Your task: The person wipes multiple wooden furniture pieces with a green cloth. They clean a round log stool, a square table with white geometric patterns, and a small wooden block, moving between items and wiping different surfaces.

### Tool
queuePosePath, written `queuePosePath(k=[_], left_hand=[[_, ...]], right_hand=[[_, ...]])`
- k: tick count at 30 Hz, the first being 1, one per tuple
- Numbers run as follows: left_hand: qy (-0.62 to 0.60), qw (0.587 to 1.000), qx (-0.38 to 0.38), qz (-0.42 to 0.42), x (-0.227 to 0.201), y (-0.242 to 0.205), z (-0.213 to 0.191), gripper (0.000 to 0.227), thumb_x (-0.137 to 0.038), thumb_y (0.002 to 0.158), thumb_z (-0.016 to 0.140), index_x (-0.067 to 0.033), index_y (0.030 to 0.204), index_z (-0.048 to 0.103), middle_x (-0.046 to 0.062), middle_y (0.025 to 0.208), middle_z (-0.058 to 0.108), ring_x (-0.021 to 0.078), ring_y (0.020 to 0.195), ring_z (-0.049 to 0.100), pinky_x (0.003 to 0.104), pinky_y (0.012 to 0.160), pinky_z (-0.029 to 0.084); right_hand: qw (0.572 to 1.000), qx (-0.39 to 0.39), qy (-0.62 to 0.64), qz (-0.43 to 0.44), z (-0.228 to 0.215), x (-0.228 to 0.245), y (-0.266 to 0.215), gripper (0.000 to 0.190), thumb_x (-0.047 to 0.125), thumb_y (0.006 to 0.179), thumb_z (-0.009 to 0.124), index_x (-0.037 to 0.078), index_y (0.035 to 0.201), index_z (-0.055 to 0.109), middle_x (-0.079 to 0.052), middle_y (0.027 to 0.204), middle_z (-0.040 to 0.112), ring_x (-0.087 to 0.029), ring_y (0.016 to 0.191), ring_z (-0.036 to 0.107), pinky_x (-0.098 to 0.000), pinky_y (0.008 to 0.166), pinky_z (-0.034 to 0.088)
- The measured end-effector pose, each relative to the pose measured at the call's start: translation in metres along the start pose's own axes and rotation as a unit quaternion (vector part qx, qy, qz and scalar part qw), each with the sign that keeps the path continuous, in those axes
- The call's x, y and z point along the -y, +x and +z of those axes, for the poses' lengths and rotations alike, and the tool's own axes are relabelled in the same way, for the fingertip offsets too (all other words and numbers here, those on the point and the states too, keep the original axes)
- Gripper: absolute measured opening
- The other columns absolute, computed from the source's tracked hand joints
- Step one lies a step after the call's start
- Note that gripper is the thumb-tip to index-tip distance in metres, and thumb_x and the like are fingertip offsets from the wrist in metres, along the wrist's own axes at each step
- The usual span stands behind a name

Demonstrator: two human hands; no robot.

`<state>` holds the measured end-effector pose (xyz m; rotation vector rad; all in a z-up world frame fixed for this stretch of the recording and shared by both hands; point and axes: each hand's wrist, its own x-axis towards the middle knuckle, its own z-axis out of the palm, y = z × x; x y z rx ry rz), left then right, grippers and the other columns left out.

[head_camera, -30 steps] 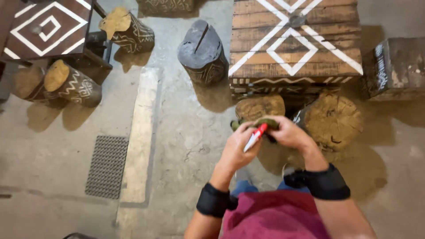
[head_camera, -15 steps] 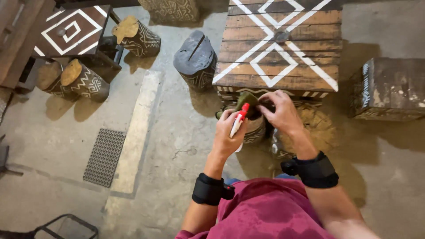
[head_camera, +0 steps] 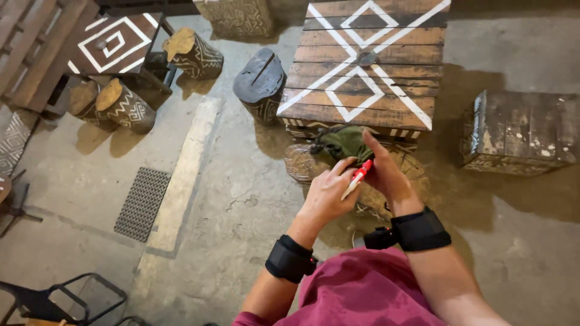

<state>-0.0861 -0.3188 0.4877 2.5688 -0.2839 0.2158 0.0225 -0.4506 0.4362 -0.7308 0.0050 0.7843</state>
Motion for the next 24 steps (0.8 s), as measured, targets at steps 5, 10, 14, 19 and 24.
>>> queuePosePath(k=[5, 10, 14, 19, 24], left_hand=[[-0.092, 0.993, -0.072, 0.003, -0.029, -0.037, 0.014, 0.03, -0.019, 0.091, 0.068, -0.0074, 0.119, 0.068, 0.015, 0.14, 0.063, 0.0385, 0.107, 0.068, 0.045, 0.089, 0.055], [-0.171, 0.975, -0.126, -0.058, -0.048, -0.07, 0.035, 0.029, -0.015, 0.092, 0.071, -0.0051, 0.119, 0.066, 0.018, 0.132, 0.066, 0.0407, 0.104, 0.068, 0.045, 0.086, 0.056], [-0.224, 0.957, -0.182, -0.026, -0.056, -0.081, 0.061, 0.029, -0.013, 0.096, 0.068, -0.0044, 0.123, 0.064, 0.019, 0.116, 0.069, 0.0412, 0.105, 0.068, 0.043, 0.088, 0.056], [-0.252, 0.945, -0.197, -0.071, -0.075, -0.08, 0.075, 0.028, -0.015, 0.097, 0.069, -0.0046, 0.122, 0.063, 0.019, 0.1, 0.07, 0.0368, 0.089, 0.07, 0.039, 0.078, 0.056], [-0.24, 0.946, -0.181, -0.119, -0.089, -0.052, 0.098, 0.026, -0.016, 0.099, 0.068, -0.0045, 0.121, 0.064, 0.018, 0.086, 0.069, 0.0336, 0.076, 0.069, 0.039, 0.069, 0.054]], right_hand=[[0.998, -0.042, -0.005, -0.043, -0.086, -0.042, 0.007, 0.035, 0.028, 0.105, 0.056, 0.007, 0.129, 0.068, -0.01, 0.109, 0.072, -0.022, 0.093, 0.069, -0.0389, 0.085, 0.056], [0.988, -0.063, 0.137, -0.023, -0.079, -0.032, -0.046, 0.036, 0.026, 0.102, 0.053, 0.001, 0.125, 0.066, -0.013, 0.124, 0.071, -0.03, 0.107, 0.07, -0.0445, 0.101, 0.055], [0.991, -0.056, 0.105, -0.063, -0.073, -0.002, -0.1, 0.048, 0.027, 0.094, 0.05, 0.001, 0.133, 0.062, -0.015, 0.134, 0.067, -0.036, 0.123, 0.064, -0.0568, 0.111, 0.047], [0.99, -0.016, 0.094, -0.104, -0.097, 0.028, -0.141, 0.058, 0.026, 0.097, 0.05, -0.003, 0.146, 0.055, -0.018, 0.149, 0.062, -0.037, 0.139, 0.059, -0.0566, 0.125, 0.042], [0.991, -0.02, 0.053, -0.118, -0.139, 0.059, -0.149, 0.058, 0.028, 0.096, 0.051, 0.003, 0.148, 0.052, -0.016, 0.151, 0.058, -0.037, 0.14, 0.056, -0.0627, 0.12, 0.042]])
